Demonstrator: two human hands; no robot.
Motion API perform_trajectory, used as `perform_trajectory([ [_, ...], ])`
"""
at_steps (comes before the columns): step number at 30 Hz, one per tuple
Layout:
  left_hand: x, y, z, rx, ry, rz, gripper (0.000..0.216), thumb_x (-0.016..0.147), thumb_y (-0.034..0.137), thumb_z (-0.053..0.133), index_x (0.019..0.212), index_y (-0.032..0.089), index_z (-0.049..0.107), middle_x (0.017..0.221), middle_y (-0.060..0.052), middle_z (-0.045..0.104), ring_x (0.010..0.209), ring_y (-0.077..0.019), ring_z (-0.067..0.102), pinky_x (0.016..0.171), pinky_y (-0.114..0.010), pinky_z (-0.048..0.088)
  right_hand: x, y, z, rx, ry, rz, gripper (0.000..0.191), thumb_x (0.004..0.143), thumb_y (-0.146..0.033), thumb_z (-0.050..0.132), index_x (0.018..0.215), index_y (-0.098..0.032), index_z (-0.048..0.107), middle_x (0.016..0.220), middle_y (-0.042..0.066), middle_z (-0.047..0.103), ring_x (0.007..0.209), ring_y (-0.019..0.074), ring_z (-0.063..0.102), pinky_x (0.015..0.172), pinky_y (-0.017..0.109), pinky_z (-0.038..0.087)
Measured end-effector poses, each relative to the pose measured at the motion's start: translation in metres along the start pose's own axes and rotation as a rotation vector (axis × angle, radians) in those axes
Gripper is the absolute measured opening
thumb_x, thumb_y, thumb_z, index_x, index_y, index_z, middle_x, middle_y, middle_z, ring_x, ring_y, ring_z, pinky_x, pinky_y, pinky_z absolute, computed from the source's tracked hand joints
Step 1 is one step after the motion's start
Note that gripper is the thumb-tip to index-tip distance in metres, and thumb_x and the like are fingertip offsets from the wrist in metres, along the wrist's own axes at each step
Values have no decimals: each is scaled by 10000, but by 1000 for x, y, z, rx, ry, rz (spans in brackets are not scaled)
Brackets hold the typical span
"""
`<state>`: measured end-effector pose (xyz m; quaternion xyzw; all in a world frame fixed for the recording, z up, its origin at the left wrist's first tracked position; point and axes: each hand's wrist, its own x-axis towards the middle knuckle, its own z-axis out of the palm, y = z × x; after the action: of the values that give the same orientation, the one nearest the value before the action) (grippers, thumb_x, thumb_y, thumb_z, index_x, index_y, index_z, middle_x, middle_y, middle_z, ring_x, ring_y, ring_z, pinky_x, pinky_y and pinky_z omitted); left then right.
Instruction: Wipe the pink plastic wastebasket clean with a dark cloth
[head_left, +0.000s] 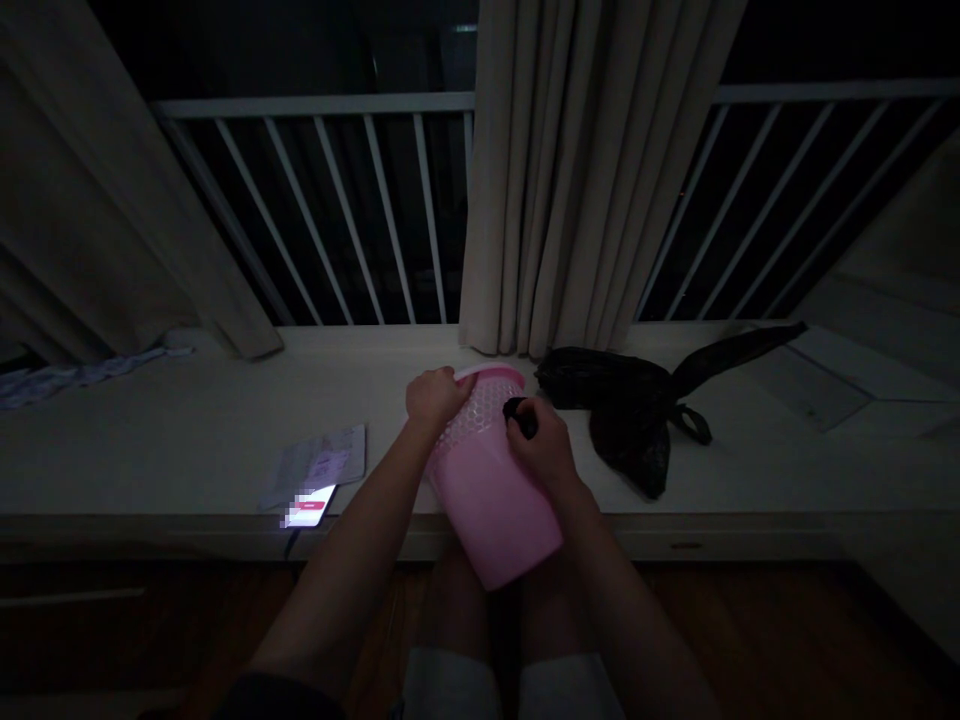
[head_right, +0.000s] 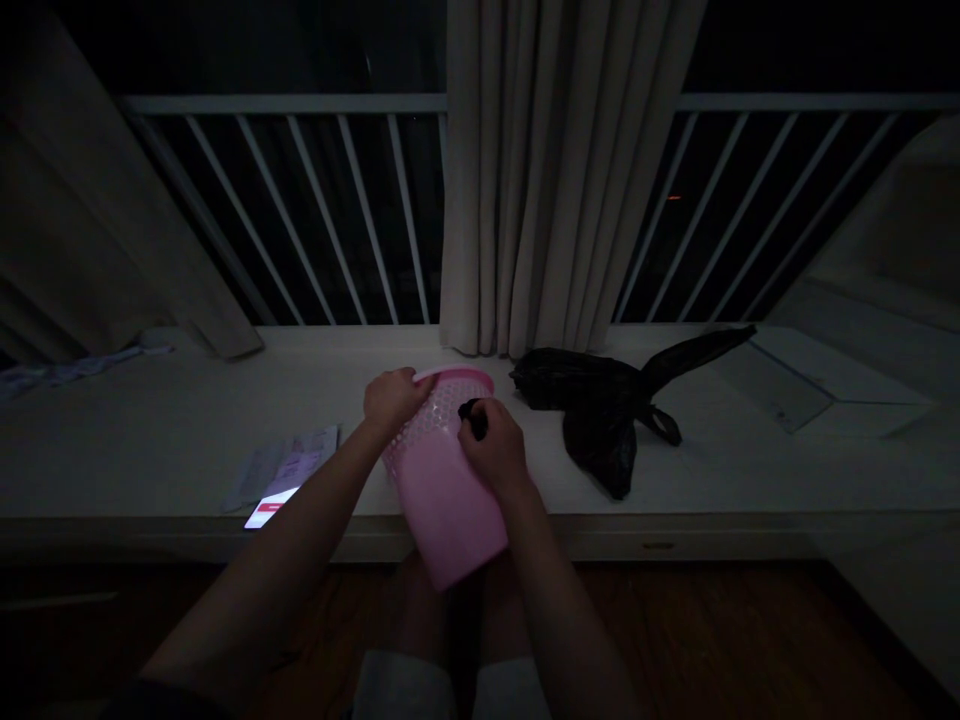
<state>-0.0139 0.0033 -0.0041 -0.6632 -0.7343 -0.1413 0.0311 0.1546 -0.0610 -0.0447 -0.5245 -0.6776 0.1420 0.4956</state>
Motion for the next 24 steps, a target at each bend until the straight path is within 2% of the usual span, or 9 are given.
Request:
perform_trajectory([
  [4,0,-3,0,13,-13,-6,689,863,692,305,1019,156,709,956,-181,706,925,-315,664,766,-378,482,0,-3,0,290,112,68,142,735,-338,500,821,-229,470,750,8,569,684,162,556,649,279,432],
  [8,1,-5,1,11,-10,4,703,862,701,293,1013,155,709,956,-181,705,926,-319,663,764,-380,485,6,3,-3,520,182,249,238,710,-392,517,870,-232,443,781,15,576,713,171,581,630,270,443],
  [12,3,0,3,17,-13,12,710,862,701,290,1019,147,705,952,-183,704,926,-325,661,766,-391,488,12,16,-8,693,217,401,235,717,-381,482,893,-232,439,739,-5,565,653,167,565,600,272,437],
  [14,5,3,3,16,-15,16,698,865,689,297,1021,143,702,964,-186,701,937,-328,658,780,-400,486,14,21,-8,663,182,439,205,691,-344,510,853,-227,465,653,-28,534,595,157,525,563,256,399],
  [18,7,7,2,2,-29,33,679,868,674,312,1028,136,695,982,-190,697,955,-330,656,802,-411,481,15,25,-4,411,162,440,109,702,-300,516,778,-223,499,551,-55,461,532,142,445,530,248,336],
  [21,7,7,2,19,-25,30,686,874,676,296,1020,137,695,977,-186,699,951,-321,657,797,-401,484,14,24,-4,202,258,339,94,750,-303,493,780,-216,511,668,-20,540,615,152,492,604,269,377],
  [24,7,7,2,36,-4,29,682,875,677,296,1014,145,699,973,-177,702,942,-313,659,784,-382,489,12,17,-5,30,346,181,109,785,-314,488,792,-209,517,736,1,556,657,155,503,635,276,381],
])
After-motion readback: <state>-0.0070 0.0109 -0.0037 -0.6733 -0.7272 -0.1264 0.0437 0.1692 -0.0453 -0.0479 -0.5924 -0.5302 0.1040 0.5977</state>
